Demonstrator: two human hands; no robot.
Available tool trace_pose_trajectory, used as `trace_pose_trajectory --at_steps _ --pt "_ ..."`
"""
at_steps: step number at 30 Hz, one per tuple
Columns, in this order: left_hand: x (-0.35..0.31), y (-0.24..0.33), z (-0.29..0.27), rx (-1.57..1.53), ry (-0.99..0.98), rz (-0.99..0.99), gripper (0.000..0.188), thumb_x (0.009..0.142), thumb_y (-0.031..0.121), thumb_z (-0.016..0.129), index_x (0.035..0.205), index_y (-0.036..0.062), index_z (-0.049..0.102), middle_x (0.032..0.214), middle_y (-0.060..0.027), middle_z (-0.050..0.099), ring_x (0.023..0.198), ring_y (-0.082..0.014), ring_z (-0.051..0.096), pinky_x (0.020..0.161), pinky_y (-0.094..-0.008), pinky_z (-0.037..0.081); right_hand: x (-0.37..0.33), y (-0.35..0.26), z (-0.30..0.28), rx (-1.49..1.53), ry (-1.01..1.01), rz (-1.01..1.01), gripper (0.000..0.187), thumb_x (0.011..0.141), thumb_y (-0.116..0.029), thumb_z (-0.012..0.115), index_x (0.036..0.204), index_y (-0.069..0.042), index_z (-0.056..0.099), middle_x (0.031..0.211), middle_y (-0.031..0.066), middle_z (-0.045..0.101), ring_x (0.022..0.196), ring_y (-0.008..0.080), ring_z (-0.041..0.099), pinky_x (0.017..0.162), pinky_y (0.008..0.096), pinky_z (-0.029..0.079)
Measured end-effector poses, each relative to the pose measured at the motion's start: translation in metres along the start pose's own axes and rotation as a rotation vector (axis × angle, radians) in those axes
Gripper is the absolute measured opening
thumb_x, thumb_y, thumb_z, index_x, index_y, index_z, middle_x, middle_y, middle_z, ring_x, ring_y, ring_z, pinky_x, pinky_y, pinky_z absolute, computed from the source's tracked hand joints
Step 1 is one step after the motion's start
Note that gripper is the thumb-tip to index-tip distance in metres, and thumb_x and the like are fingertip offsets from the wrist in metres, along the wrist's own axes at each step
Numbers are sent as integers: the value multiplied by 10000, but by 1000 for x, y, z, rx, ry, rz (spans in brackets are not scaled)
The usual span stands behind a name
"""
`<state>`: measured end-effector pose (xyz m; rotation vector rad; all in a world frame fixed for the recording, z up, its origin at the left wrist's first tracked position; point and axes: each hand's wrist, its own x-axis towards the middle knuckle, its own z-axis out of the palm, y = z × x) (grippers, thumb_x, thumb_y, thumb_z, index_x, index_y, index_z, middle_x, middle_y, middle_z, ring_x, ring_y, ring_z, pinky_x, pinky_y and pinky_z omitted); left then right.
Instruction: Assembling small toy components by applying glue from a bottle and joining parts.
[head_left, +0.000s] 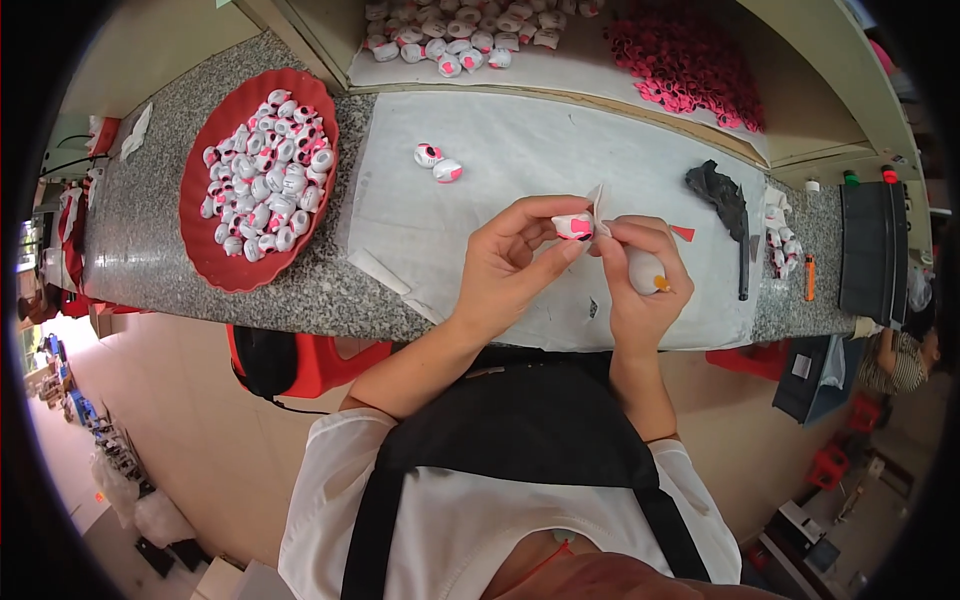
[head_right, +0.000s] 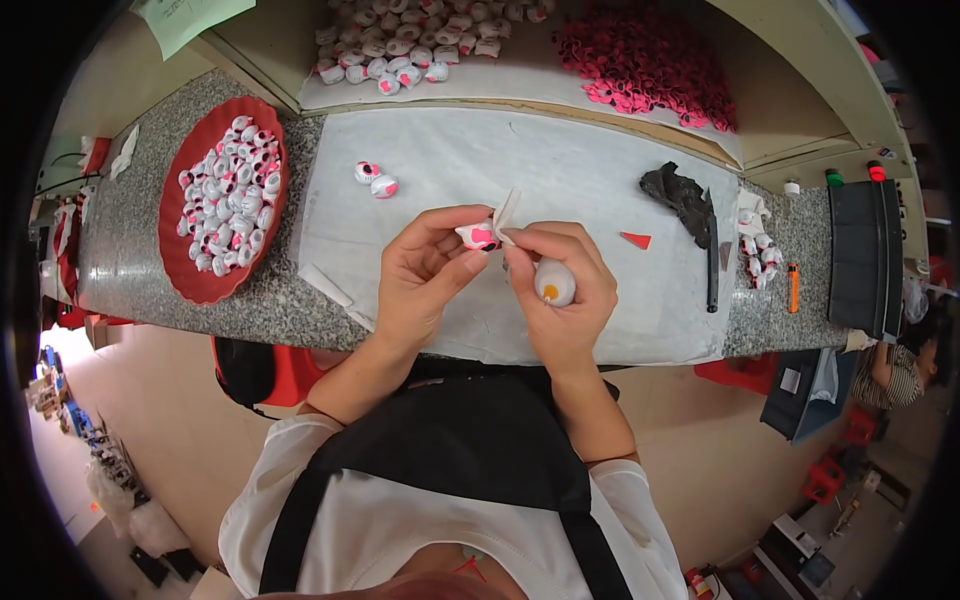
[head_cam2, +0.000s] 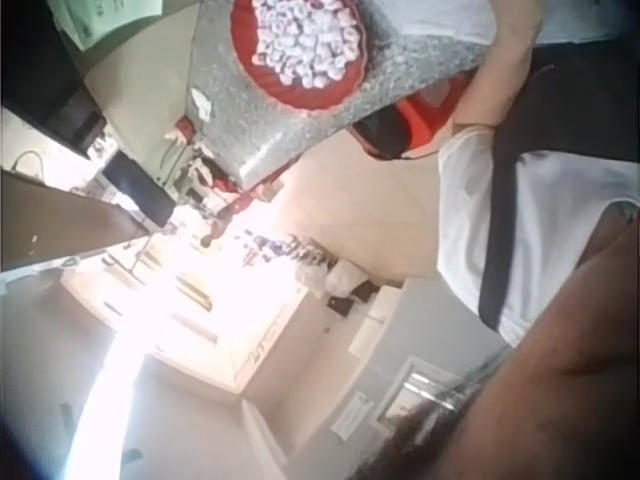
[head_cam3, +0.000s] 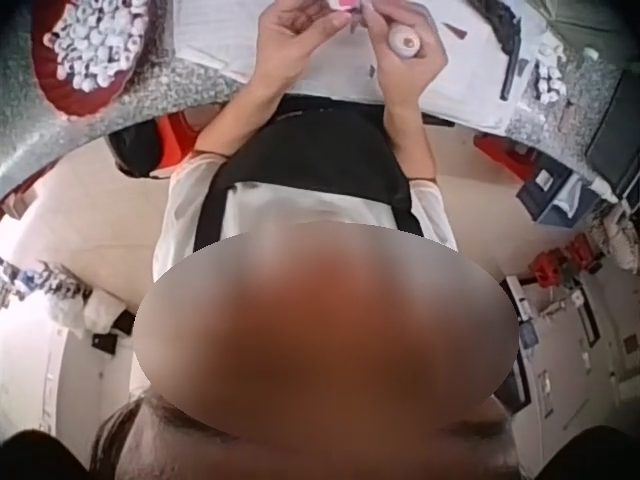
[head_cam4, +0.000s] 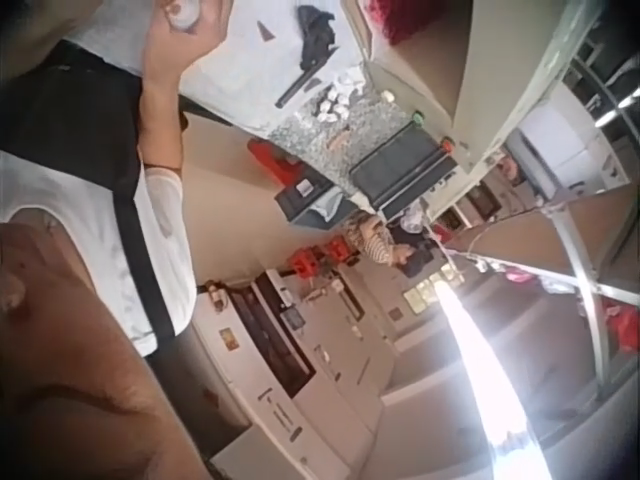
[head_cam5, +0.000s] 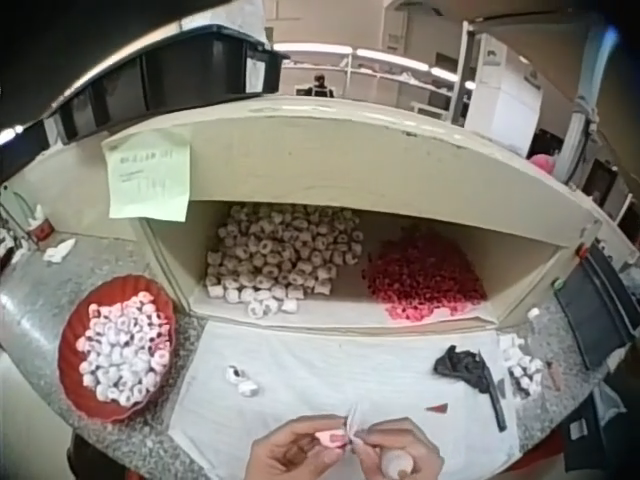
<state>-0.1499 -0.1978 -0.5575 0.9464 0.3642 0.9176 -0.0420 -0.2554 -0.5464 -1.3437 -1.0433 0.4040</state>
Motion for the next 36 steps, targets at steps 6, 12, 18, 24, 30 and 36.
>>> trace_pose_trajectory --at_steps 6,12,18,24,30,36 --pt "-1 -1 0 68 27 62 272 719 -44 515 988 -17 483 923 -62 506 863 -113 477 769 -243 389 -1 -3 3 -107 -48 -135 127 645 113 535 745 35 531 731 98 512 628 143 506 562 221 420" --pt "-1 -7 -2 174 32 158 275 696 -52 514 968 -9 501 924 -59 512 857 -111 478 769 -242 379 -3 -10 6 -186 -33 -177 163 613 105 567 742 6 555 722 90 531 620 143 506 554 220 404" --pt "-2 -11 -5 301 50 165 277 687 -52 516 960 -6 512 919 -58 522 843 -111 485 747 -239 390 -1 -10 1 -473 -67 -419 166 598 88 583 731 -10 567 704 97 538 625 178 525 540 222 407" --pt "2 -4 -4 180 -23 58 269 711 -55 496 978 -32 477 930 -101 526 849 -124 496 737 -232 400 12 -7 -13 1 -166 -8 121 626 59 583 729 12 541 664 71 517 558 114 486 529 230 409" --pt "2 1 -2 11 -20 -73 245 727 -29 519 969 -6 490 894 -51 522 791 -82 476 678 -209 395 17 -4 -54 -234 59 189 159 658 27 558 814 20 527 737 60 484 571 89 458 490 187 362" --pt "3 -8 -2 44 -38 40 297 696 -11 574 981 -1 492 864 -50 525 784 -96 486 684 -216 398 9 -12 -27 268 -274 405 290 657 14 579 942 9 528 683 39 510 558 73 445 455 172 353"
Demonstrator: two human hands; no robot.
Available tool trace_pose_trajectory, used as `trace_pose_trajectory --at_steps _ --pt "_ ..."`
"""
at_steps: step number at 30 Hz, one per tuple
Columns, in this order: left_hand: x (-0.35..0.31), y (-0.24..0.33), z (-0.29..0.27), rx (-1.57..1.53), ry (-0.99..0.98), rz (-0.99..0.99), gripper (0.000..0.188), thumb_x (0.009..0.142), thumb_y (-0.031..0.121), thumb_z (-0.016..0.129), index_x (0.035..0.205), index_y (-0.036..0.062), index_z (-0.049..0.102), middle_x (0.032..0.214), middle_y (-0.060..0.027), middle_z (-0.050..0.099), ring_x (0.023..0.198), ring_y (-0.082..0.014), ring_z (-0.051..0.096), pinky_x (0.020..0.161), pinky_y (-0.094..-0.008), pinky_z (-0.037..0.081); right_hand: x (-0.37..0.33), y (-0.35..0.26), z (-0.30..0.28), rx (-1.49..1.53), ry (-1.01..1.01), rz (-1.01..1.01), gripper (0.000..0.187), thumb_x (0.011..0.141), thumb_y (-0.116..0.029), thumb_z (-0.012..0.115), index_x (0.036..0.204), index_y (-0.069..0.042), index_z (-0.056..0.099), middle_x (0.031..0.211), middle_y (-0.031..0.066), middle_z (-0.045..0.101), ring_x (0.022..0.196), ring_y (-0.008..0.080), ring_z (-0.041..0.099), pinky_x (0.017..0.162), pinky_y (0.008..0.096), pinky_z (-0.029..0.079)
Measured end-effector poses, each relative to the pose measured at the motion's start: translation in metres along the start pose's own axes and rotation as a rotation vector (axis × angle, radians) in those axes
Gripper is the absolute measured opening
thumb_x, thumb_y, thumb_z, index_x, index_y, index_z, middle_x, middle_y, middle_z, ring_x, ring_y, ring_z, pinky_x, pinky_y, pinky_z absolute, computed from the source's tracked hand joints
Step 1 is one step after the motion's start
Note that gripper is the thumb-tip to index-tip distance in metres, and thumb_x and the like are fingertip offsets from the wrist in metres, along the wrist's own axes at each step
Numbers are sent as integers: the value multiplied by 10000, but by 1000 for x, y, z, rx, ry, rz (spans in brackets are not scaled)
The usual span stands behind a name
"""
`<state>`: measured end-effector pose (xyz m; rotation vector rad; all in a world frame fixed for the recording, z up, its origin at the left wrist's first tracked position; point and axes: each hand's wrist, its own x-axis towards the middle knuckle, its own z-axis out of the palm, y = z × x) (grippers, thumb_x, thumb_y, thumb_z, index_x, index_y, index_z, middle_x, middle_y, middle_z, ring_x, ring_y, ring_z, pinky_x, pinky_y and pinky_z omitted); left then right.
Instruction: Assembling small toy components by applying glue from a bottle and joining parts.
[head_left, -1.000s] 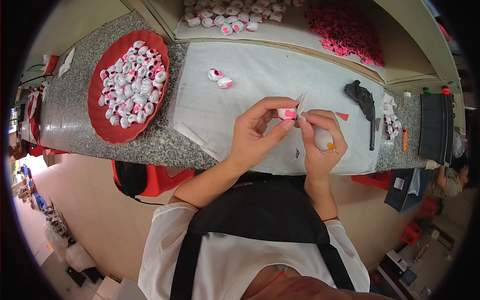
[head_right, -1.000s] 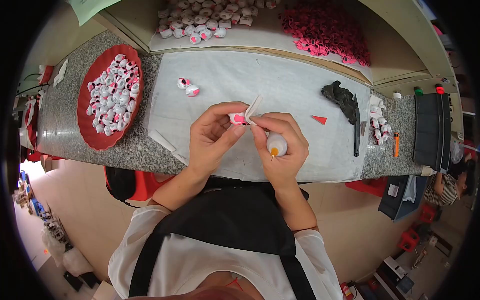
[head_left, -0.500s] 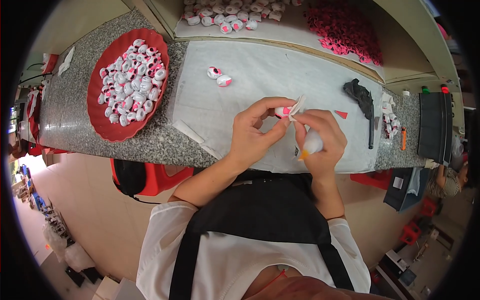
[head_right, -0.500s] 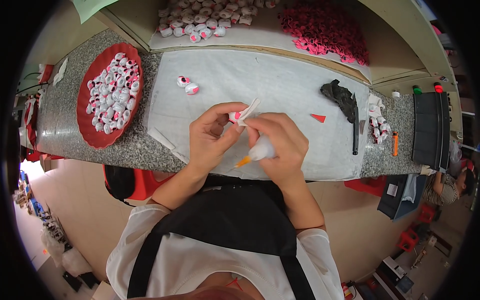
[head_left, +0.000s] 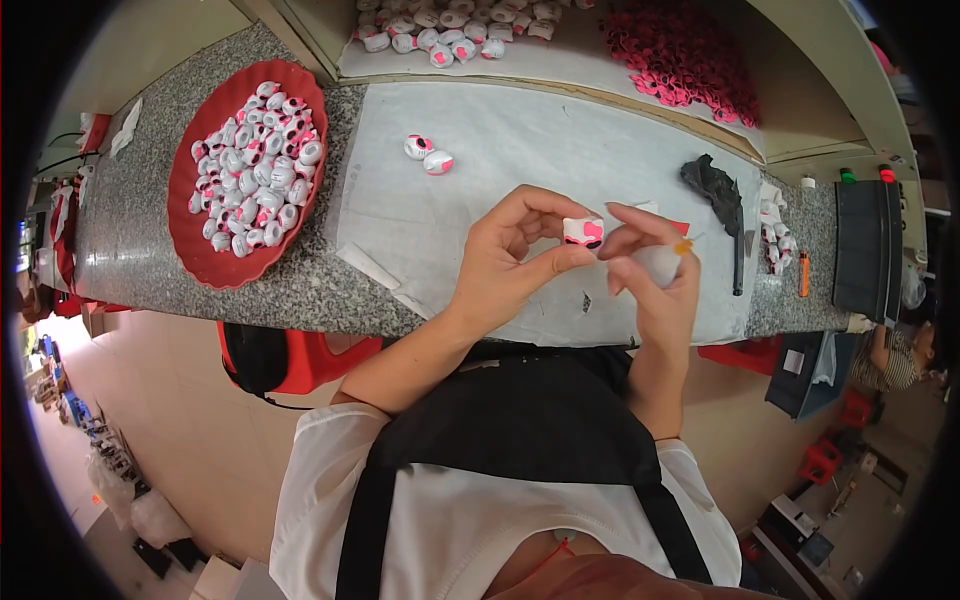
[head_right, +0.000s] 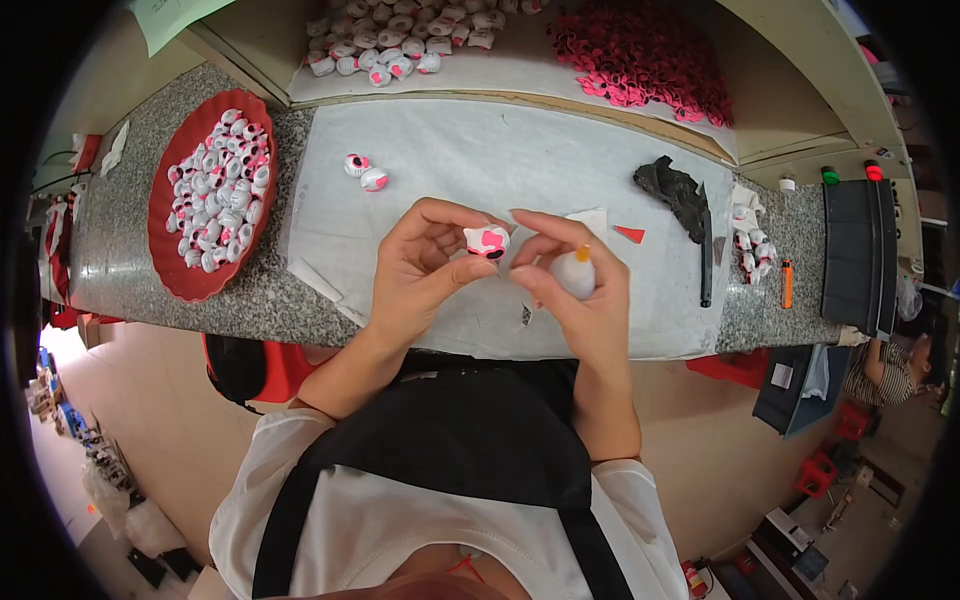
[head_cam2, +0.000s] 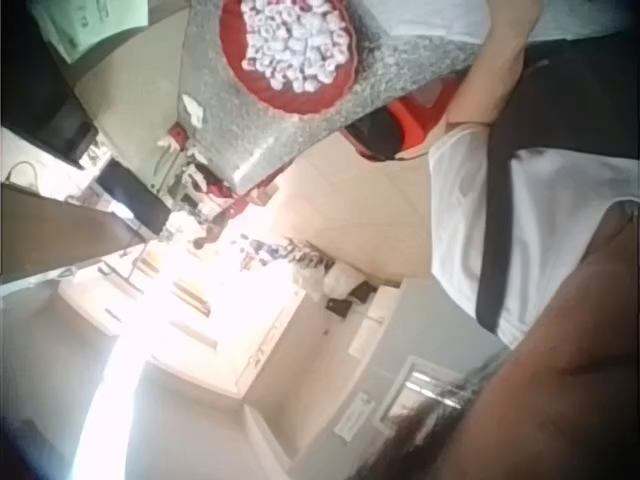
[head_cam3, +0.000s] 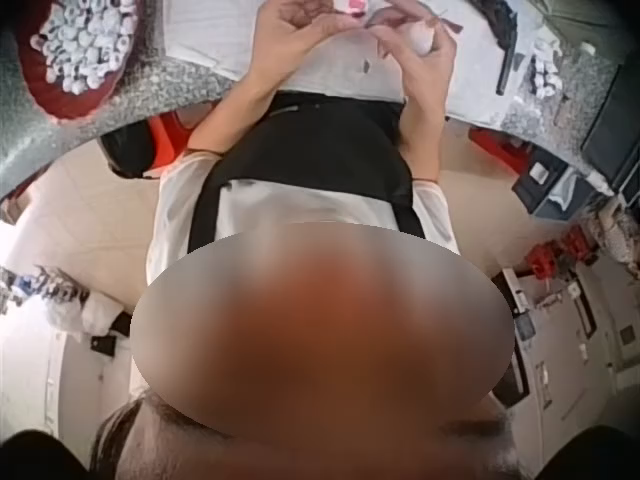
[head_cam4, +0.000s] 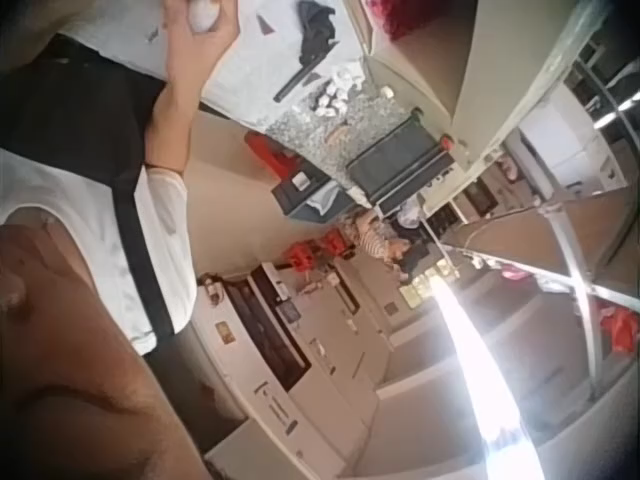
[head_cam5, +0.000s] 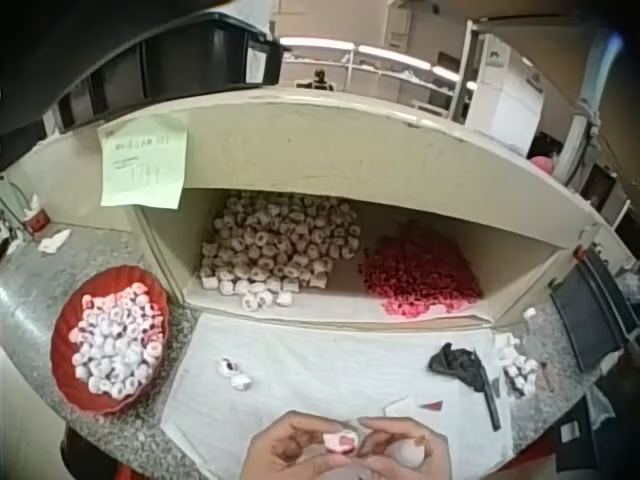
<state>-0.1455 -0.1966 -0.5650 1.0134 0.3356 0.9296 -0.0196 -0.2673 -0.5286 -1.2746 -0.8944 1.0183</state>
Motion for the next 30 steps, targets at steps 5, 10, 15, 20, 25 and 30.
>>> trace_pose_trajectory --at_steps 5,10,15,20,25,30 --pt "1 -1 -7 225 -103 128 281 709 20 569 983 2 507 883 -60 525 788 -110 494 708 -243 407 3 20 6 286 -50 48 276 684 -42 555 943 30 490 723 106 532 510 125 481 423 227 394" --pt "-1 10 2 -161 -88 -116 239 762 47 504 995 -1 513 931 -77 522 820 -128 494 714 -251 406 2 22 10 353 20 27 239 693 -40 560 911 28 490 732 114 535 527 149 506 440 247 420" --pt "-4 2 -1 27 -70 -20 255 752 47 515 1000 -10 501 928 -91 529 825 -142 508 721 -256 413 -2 18 12 203 49 -89 257 664 31 569 908 31 487 721 111 528 556 156 518 468 248 431" --pt "-4 4 -3 0 -99 -34 250 742 19 517 991 2 516 946 -92 534 850 -133 501 741 -242 405 -3 15 11 148 37 -108 249 656 48 570 893 33 497 715 112 525 562 155 520 468 251 435" --pt "-4 8 -3 -59 -86 -121 239 726 18 534 965 -1 527 951 -88 532 874 -143 491 755 -248 387 -1 15 14 163 53 -117 218 653 48 572 862 33 511 711 112 526 557 152 521 452 238 426" --pt "1 20 1 210 -60 108 219 691 22 566 909 18 545 873 -89 557 826 -158 520 719 -274 410 -2 13 5 248 -29 68 306 652 7 600 949 19 529 727 60 542 569 82 481 467 191 390"
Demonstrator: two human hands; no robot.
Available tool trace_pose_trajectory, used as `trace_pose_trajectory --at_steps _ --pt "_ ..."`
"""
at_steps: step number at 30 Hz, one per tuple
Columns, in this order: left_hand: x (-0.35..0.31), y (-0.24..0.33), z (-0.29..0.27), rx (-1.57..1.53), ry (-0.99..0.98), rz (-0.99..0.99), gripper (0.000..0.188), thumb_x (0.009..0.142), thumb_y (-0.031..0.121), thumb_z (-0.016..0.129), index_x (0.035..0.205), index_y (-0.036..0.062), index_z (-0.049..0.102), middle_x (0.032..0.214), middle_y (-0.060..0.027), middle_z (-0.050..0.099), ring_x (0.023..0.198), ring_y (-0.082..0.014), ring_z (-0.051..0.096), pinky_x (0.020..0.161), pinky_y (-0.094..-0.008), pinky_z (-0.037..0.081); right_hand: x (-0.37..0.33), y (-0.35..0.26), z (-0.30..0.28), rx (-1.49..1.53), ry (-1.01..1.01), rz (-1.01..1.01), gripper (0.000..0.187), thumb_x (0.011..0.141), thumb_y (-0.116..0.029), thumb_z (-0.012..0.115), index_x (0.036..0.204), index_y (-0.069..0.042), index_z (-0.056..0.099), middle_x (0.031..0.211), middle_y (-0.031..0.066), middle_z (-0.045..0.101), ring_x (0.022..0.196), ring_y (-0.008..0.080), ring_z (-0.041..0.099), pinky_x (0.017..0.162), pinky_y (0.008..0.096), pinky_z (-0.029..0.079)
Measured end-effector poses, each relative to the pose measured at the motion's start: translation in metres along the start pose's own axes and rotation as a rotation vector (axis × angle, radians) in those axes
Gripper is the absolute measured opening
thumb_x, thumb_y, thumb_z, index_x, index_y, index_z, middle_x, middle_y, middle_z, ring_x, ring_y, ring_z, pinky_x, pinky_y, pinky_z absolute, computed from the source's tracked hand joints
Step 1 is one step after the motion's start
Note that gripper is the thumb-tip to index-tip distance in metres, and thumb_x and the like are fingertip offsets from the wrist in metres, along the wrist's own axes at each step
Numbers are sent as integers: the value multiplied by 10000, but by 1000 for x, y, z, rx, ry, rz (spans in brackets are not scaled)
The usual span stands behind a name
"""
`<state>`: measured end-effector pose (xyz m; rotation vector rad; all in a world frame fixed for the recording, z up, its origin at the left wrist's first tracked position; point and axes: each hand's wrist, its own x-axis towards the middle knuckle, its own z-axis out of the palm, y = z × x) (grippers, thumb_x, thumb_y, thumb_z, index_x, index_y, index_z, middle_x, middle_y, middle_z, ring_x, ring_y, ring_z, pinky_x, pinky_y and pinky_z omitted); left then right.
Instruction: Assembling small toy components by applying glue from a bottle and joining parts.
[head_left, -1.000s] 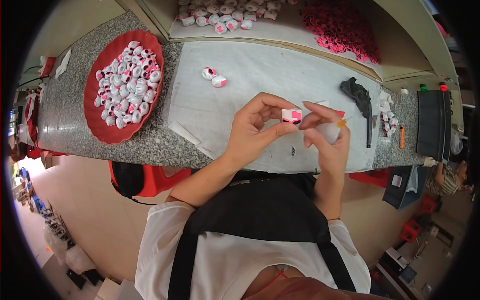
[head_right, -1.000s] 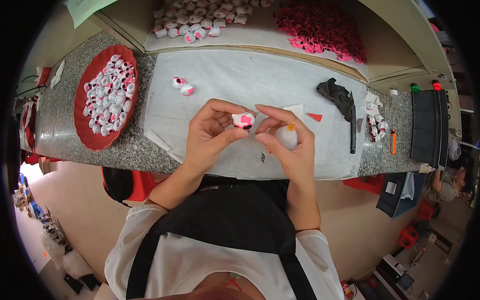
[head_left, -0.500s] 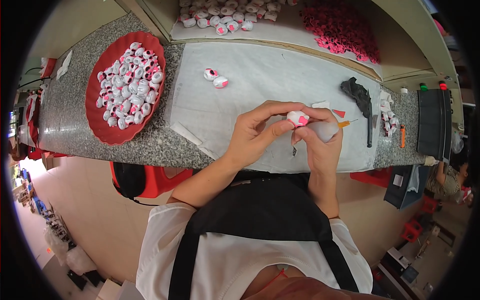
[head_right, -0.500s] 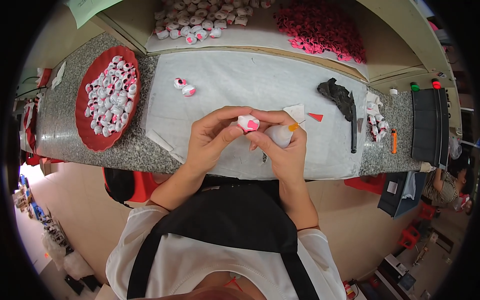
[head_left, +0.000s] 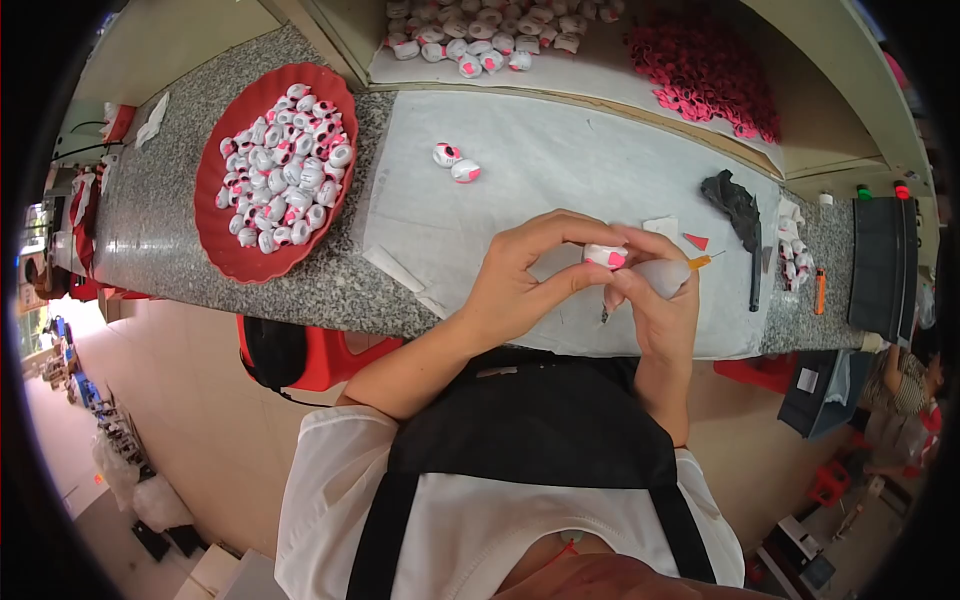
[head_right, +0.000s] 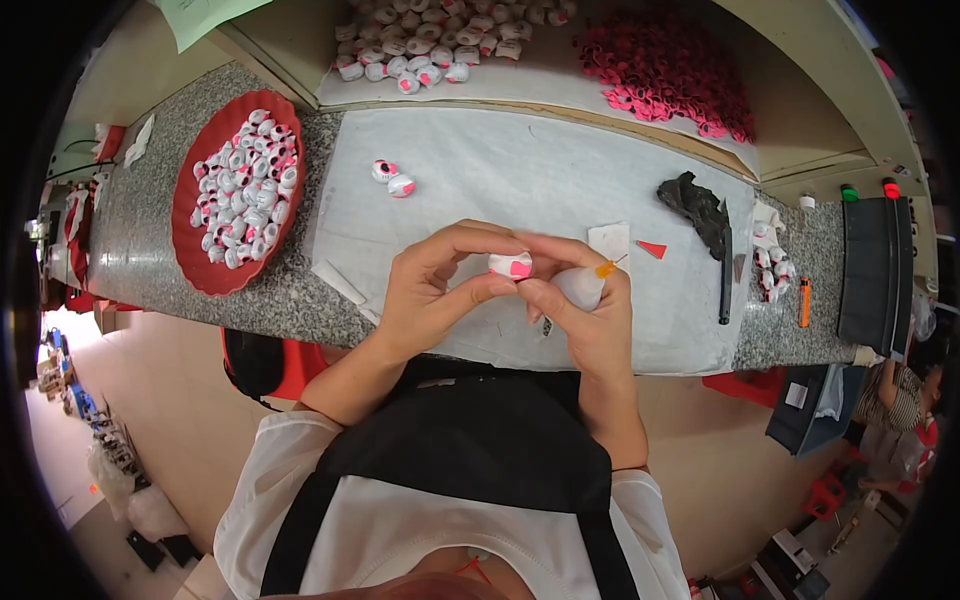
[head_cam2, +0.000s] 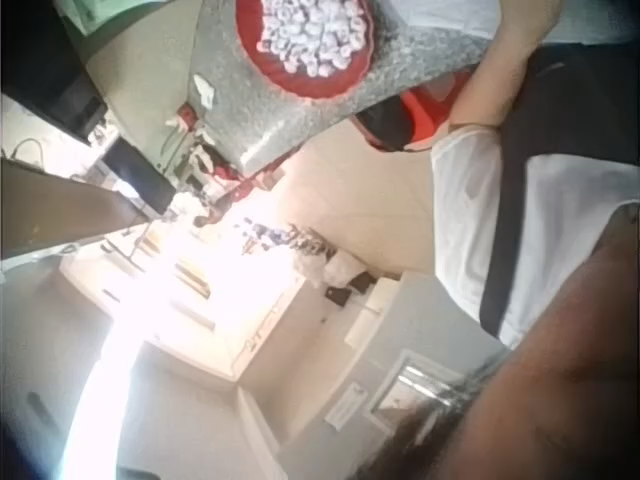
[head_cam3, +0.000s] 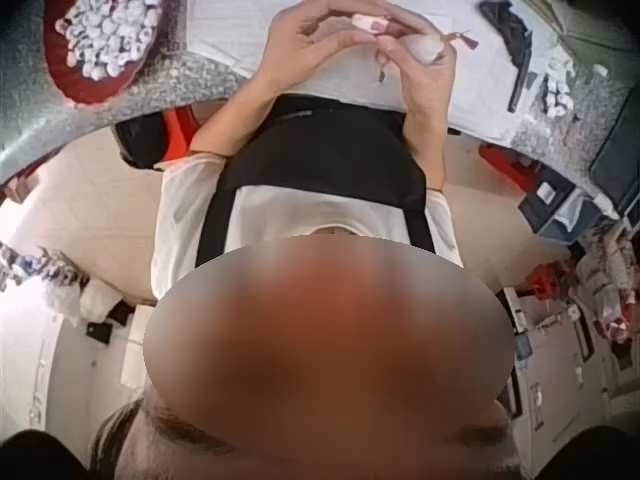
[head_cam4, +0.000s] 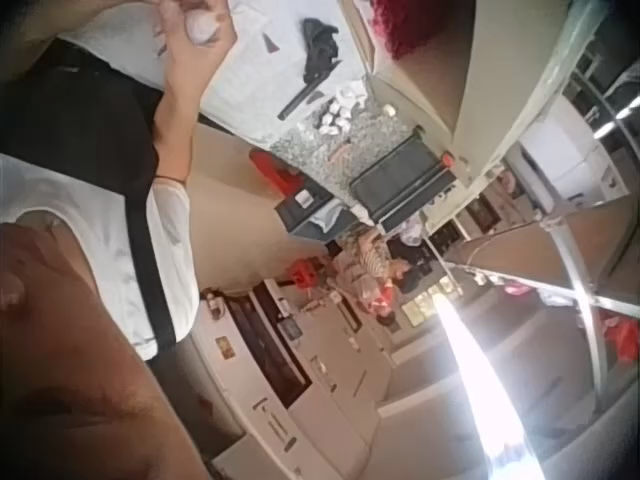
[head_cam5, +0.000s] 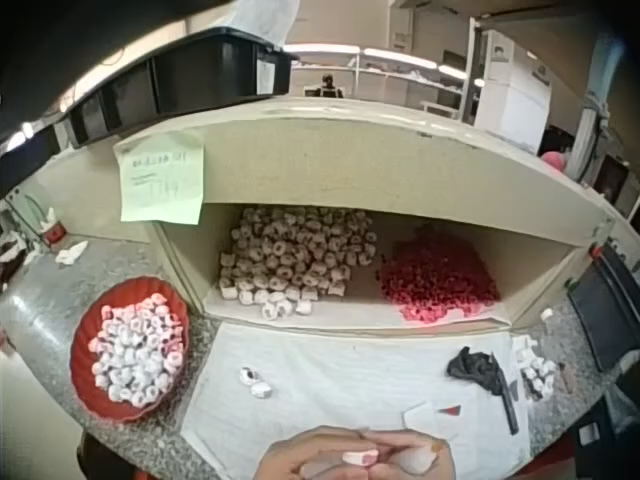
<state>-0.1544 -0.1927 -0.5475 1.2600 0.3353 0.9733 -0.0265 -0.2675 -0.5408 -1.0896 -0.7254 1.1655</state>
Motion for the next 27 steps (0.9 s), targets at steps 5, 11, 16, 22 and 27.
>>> trace_pose_trajectory --at_steps 5,11,16,22,27 --pt "26 7 -40 1030 -151 167 190 658 65 587 846 56 562 862 -92 560 931 -227 486 804 -349 361 11 1 -14 -162 128 -79 359 683 -16 512 1034 33 453 727 49 482 509 71 404 441 176 339" --pt "47 0 -80 1408 -207 306 181 650 105 583 828 75 565 843 -63 555 919 -238 472 790 -367 357 8 5 -23 -167 88 -56 365 670 -7 514 1025 22 436 759 57 472 549 74 406 450 184 334" --pt "118 -17 -82 1422 -120 579 204 618 66 573 822 58 557 810 -53 545 849 -229 478 746 -367 369 5 2 -22 -179 143 -146 484 650 8 515 1103 -11 344 822 69 447 562 74 393 421 179 325" --pt "130 -31 -83 1750 -211 652 175 635 26 527 806 51 558 790 -56 516 761 -211 494 698 -314 386 -8 1 -31 -46 145 -159 432 669 -74 466 1071 -49 309 934 116 402 559 113 402 340 186 319" --pt "84 8 -35 530 27 19 154 742 27 487 887 46 533 863 -57 521 708 -145 520 643 -260 389 -9 -6 -33 -23 131 -237 393 683 -92 443 1046 -17 313 1000 131 379 719 194 480 410 261 444"
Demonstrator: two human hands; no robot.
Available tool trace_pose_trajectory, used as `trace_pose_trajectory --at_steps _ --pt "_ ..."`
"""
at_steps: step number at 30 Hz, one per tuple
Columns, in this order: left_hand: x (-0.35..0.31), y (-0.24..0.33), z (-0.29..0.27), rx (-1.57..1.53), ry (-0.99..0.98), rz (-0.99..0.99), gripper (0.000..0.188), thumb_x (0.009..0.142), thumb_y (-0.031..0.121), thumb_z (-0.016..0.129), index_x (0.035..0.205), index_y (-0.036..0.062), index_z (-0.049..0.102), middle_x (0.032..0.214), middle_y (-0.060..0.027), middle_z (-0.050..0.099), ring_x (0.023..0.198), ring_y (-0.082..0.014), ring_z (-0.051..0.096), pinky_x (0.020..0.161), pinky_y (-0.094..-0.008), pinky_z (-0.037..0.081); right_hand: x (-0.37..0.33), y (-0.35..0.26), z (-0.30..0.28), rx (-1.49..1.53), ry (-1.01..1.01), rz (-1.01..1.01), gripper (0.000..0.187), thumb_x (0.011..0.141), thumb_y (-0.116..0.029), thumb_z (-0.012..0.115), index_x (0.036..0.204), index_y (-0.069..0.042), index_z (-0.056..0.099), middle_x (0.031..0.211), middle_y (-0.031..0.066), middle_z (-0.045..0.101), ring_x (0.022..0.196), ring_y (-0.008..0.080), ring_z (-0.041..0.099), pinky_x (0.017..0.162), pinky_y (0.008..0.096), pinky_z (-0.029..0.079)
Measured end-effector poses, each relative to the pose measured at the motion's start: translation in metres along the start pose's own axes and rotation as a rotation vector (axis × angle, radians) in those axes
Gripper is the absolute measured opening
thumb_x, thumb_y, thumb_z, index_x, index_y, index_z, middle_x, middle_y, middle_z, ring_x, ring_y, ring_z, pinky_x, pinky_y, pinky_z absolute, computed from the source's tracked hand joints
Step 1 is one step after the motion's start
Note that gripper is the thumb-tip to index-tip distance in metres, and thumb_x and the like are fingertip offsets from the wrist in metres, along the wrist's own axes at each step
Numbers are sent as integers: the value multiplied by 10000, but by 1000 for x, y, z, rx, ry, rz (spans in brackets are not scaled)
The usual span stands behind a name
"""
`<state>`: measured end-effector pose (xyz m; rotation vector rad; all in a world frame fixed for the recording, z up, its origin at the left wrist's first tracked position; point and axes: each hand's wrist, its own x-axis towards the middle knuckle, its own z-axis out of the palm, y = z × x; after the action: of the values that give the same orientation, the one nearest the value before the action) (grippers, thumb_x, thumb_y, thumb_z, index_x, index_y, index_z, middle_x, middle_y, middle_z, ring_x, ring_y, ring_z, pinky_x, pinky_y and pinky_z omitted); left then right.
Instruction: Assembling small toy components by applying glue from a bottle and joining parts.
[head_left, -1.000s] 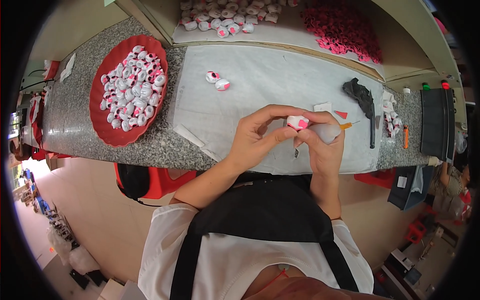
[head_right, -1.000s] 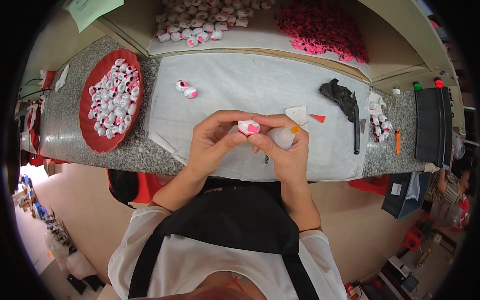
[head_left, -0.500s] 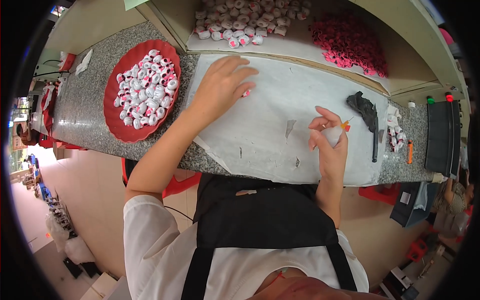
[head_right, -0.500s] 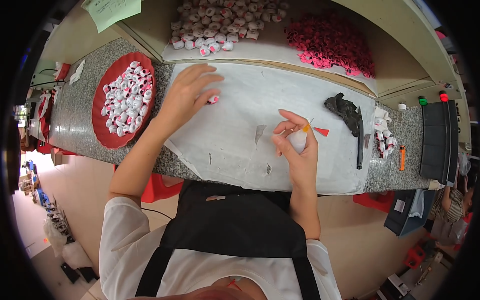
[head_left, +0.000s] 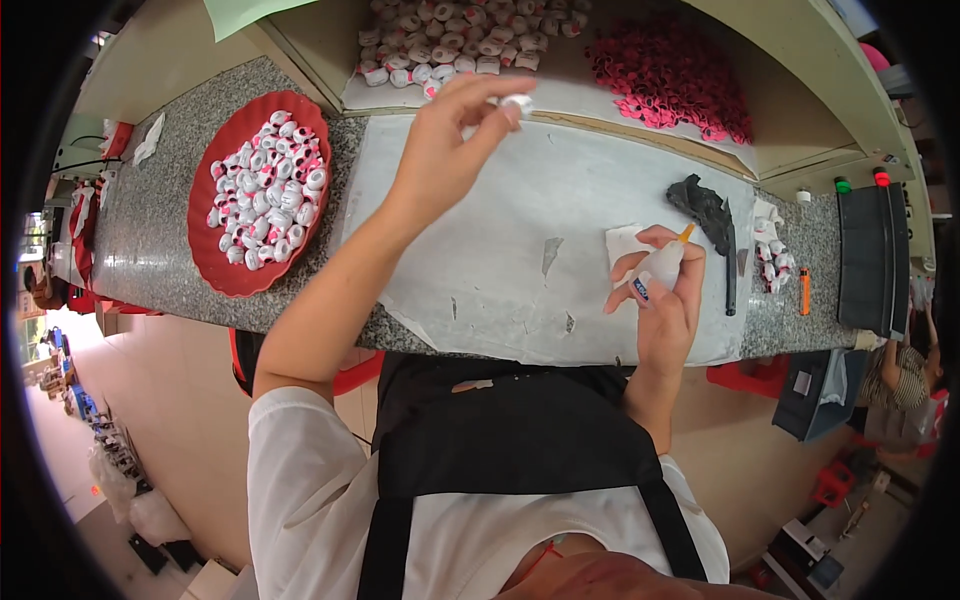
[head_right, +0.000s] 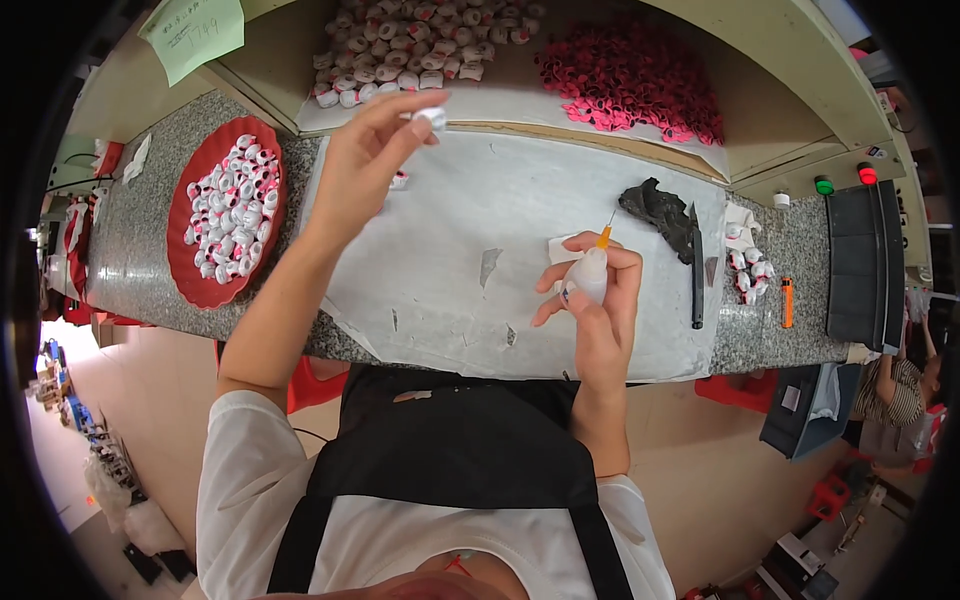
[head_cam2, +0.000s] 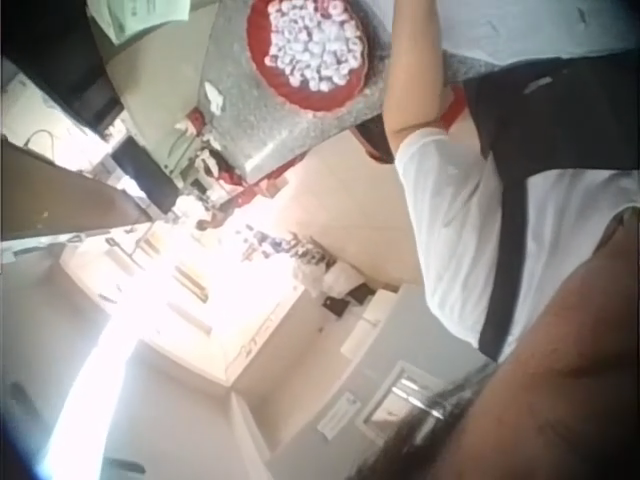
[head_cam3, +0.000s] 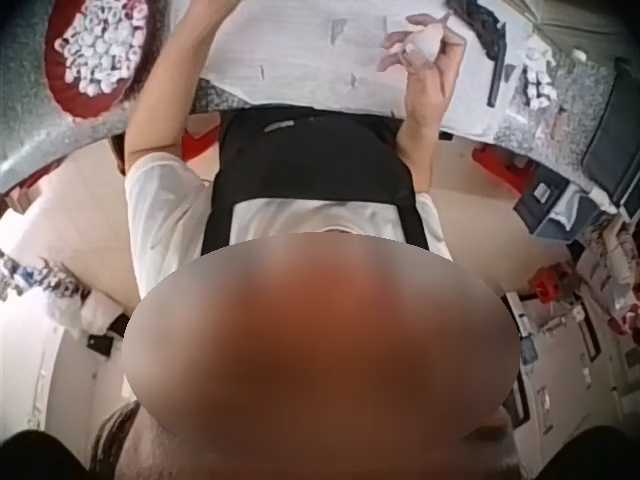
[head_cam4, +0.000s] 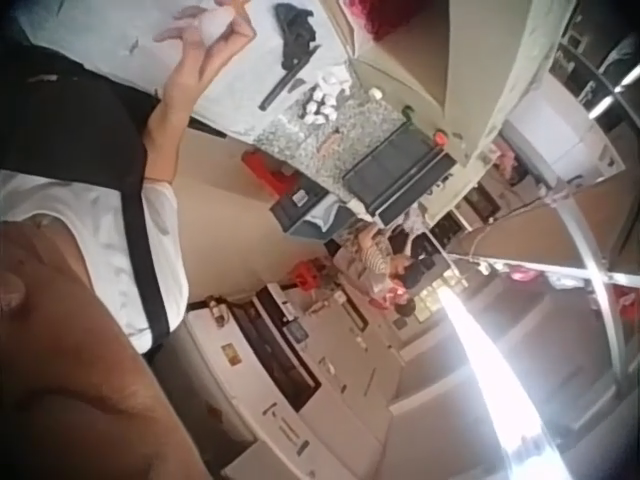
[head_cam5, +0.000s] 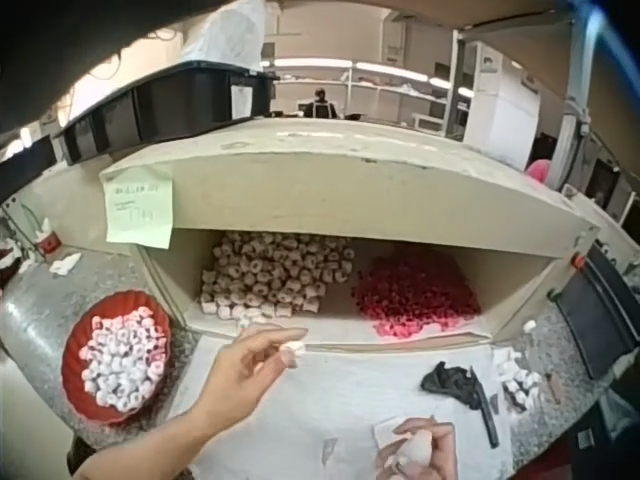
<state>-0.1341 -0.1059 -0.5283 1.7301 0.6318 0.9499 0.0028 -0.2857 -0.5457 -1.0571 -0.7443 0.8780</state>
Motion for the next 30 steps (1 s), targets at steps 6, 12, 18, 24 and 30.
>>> trace_pose_trajectory --at_steps 6,12,18,24,30 --pt "-61 9 29 -806 -130 -449 277 773 67 482 1047 51 446 975 -96 508 765 -135 515 691 -250 395 0 -10 7 -14 28 -68 397 739 -105 439 1106 8 338 986 129 423 795 229 494 529 314 489" --pt "-78 5 40 -989 -96 -359 208 773 90 495 974 42 471 979 -108 514 802 -170 531 715 -273 409 3 -17 5 211 173 -259 347 681 -163 616 926 -25 414 904 108 444 704 168 487 518 230 412" --pt "-81 2 39 -1118 -59 -420 149 763 45 504 909 15 500 935 -71 504 831 -189 538 738 -281 441 -1 -21 14 244 198 -330 338 676 -146 612 926 -27 419 899 84 415 821 156 409 663 234 375" --pt "-86 -3 42 -1056 -16 -258 225 740 11 520 960 7 470 942 -83 499 849 -180 527 746 -278 434 -9 -15 33 -361 145 -669 359 659 -222 636 866 -44 403 819 105 422 666 172 437 589 262 400" --pt "-86 -2 41 -883 18 -230 353 722 23 531 1053 2 410 1004 -139 477 900 -188 497 811 -361 406 -13 -10 36 -500 71 -741 390 636 -245 667 862 -56 412 782 89 426 578 130 435 507 237 400"
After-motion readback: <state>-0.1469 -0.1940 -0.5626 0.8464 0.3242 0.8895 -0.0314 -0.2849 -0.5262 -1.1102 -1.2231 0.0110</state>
